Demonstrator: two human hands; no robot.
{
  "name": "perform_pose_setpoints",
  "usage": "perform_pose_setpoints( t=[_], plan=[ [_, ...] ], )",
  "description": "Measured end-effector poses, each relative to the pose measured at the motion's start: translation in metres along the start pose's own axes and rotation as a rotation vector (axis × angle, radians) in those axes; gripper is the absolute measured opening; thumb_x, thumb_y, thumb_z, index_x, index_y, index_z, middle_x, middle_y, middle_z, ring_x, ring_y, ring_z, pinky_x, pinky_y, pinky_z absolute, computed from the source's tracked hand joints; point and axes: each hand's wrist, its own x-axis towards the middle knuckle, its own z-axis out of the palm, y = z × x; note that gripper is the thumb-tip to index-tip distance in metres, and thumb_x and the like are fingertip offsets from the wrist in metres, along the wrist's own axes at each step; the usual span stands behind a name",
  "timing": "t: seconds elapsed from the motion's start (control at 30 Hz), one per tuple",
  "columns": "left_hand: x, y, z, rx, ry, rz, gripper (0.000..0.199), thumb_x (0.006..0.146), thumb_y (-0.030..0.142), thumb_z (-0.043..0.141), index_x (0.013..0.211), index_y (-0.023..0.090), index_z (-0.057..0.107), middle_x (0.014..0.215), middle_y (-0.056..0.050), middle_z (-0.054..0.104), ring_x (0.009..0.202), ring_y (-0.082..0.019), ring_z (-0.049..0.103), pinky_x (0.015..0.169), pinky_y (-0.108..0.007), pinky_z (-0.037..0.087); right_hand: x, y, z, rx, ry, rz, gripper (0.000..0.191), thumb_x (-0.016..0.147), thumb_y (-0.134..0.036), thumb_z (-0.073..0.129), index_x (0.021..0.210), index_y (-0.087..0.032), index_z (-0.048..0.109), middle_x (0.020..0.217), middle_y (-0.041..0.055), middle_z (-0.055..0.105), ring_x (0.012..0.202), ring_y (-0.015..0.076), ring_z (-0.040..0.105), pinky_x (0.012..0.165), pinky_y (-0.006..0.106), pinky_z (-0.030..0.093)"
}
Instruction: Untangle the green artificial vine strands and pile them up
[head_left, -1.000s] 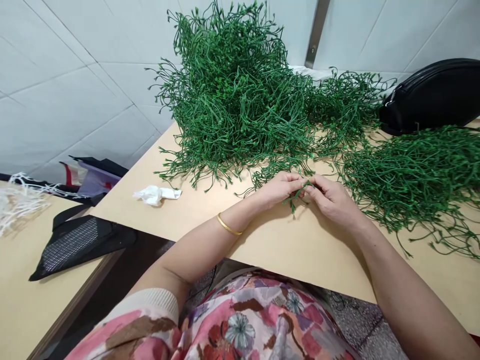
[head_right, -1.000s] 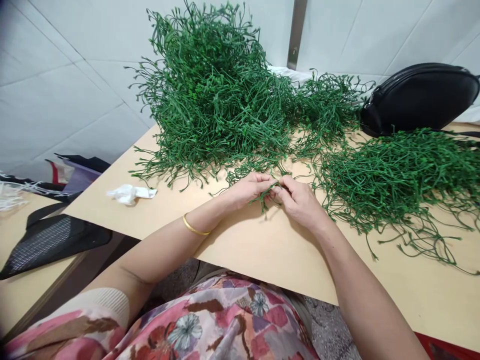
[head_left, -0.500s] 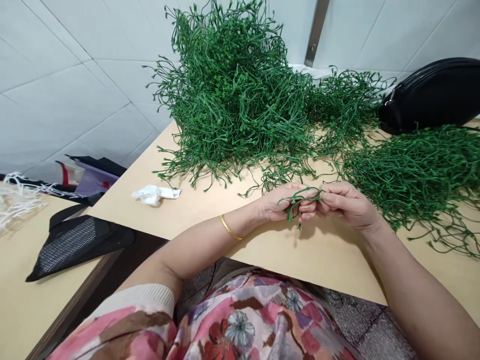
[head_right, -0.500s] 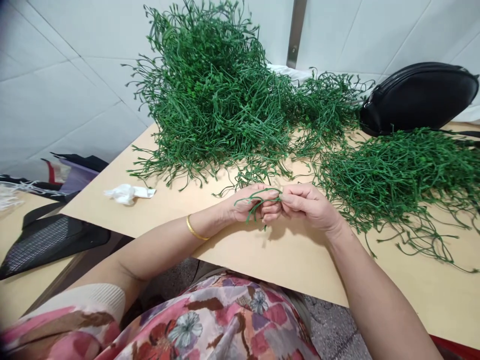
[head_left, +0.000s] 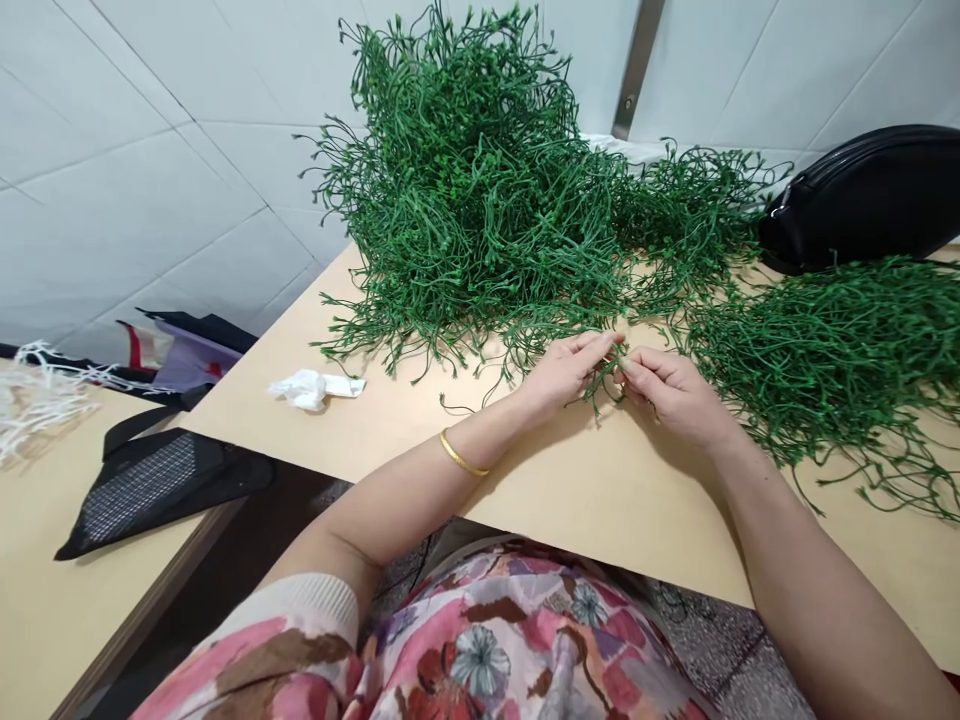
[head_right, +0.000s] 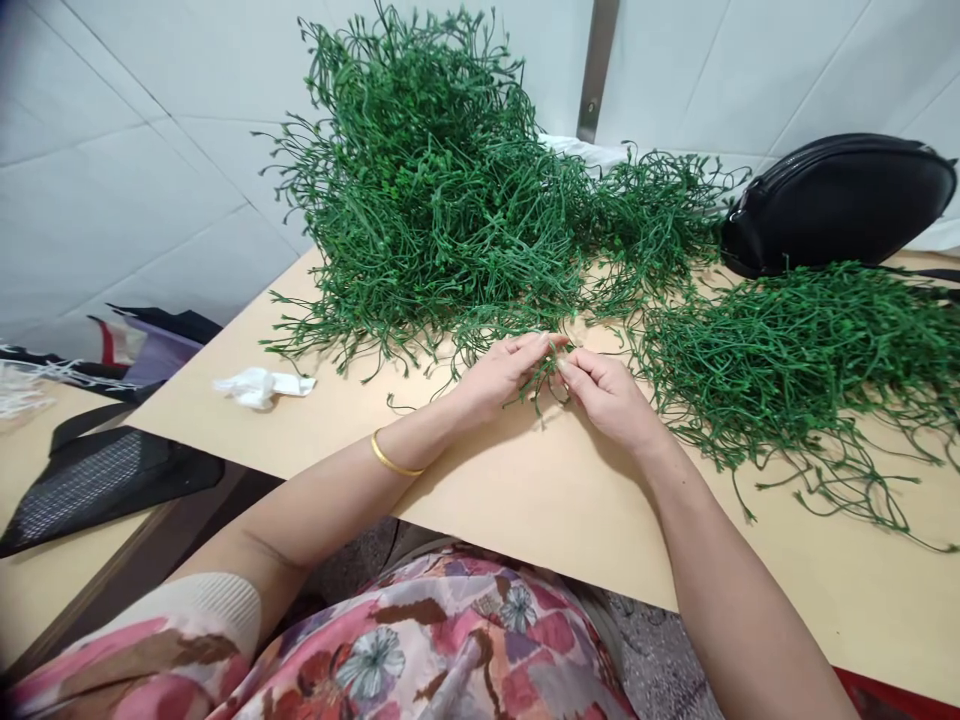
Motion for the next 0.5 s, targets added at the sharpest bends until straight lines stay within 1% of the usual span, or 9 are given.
perform_pose_setpoints(
  t=[0.07, 0.13, 0.23, 0.3, 0.33, 0.4, 0.5],
  plan=[
    [0.001, 0.001, 0.001, -0.182, 0.052, -0.068, 0.016, 0.077, 0.027, 0.063, 0.083, 0.013, 0.065, 0.074, -0.002, 0.063, 0.067, -0.009, 0.056, 0.066, -0.022, 0.046, -0.001, -0.001, 0.006, -0.115, 0.016, -0.032, 0.036, 0.089, -0.045, 0.043, 0.063, -0.02, 0.044, 0.057, -0.0019, 0.042, 0.053, 0.0106, 0.036, 0.052, 0.025, 0.03],
    [0.003, 0.003, 0.001, -0.293, 0.127, -0.161, 0.009, 0.077, 0.021, 0.061, 0.074, 0.013, 0.063, 0.069, -0.002, 0.062, 0.062, -0.009, 0.055, 0.062, -0.022, 0.045, -0.001, -0.002, 0.013, -0.264, 0.032, -0.064, 0.031, 0.09, -0.038, 0.039, 0.066, -0.02, 0.043, 0.061, -0.0004, 0.046, 0.055, 0.0115, 0.039, 0.054, 0.026, 0.031],
    [0.004, 0.004, 0.001, -0.334, 0.214, -0.286, 0.016, 0.077, 0.013, 0.052, 0.062, 0.013, 0.057, 0.054, 0.0, 0.054, 0.048, -0.007, 0.046, 0.049, -0.02, 0.037, 0.001, -0.004, 0.019, -0.507, 0.024, -0.17, 0.025, 0.088, -0.029, 0.039, 0.064, -0.021, 0.04, 0.059, 0.0009, 0.046, 0.054, 0.0127, 0.039, 0.055, 0.027, 0.029],
    [0.005, 0.003, 0.002, -0.332, 0.217, -0.302, 0.02, 0.076, 0.009, 0.048, 0.058, 0.013, 0.054, 0.049, 0.001, 0.05, 0.043, -0.006, 0.039, 0.044, -0.02, 0.03, 0.0, -0.006, 0.021, -0.619, 0.0, -0.252, 0.025, 0.085, -0.027, 0.04, 0.061, -0.021, 0.036, 0.056, 0.0008, 0.043, 0.053, 0.0132, 0.036, 0.055, 0.028, 0.026],
    [0.006, 0.002, 0.002, -0.329, 0.208, -0.294, 0.02, 0.075, 0.008, 0.046, 0.057, 0.013, 0.053, 0.048, 0.001, 0.048, 0.042, -0.005, 0.037, 0.043, -0.02, 0.029, -0.002, -0.009, 0.022, -0.644, -0.002, -0.284, 0.025, 0.085, -0.026, 0.04, 0.06, -0.021, 0.035, 0.054, 0.0005, 0.041, 0.052, 0.0132, 0.034, 0.055, 0.028, 0.025],
    [0.009, 0.002, 0.0, -0.351, 0.205, -0.28, 0.022, 0.075, 0.007, 0.045, 0.054, 0.014, 0.05, 0.046, 0.002, 0.046, 0.042, -0.006, 0.038, 0.046, -0.02, 0.034, -0.008, -0.018, 0.027, -0.604, -0.054, -0.342, 0.026, 0.085, -0.023, 0.039, 0.059, -0.021, 0.035, 0.052, 0.0, 0.041, 0.051, 0.0128, 0.034, 0.053, 0.028, 0.025],
    [0.016, 0.004, -0.006, -0.427, 0.295, -0.257, 0.024, 0.078, 0.008, 0.043, 0.055, 0.015, 0.045, 0.044, 0.003, 0.042, 0.046, -0.008, 0.045, 0.058, -0.023, 0.047, -0.022, -0.037, 0.038, -0.406, -0.26, -0.487, 0.027, 0.087, -0.019, 0.037, 0.06, -0.02, 0.04, 0.053, -0.0003, 0.045, 0.052, 0.0116, 0.038, 0.055, 0.026, 0.029]
  ],
)
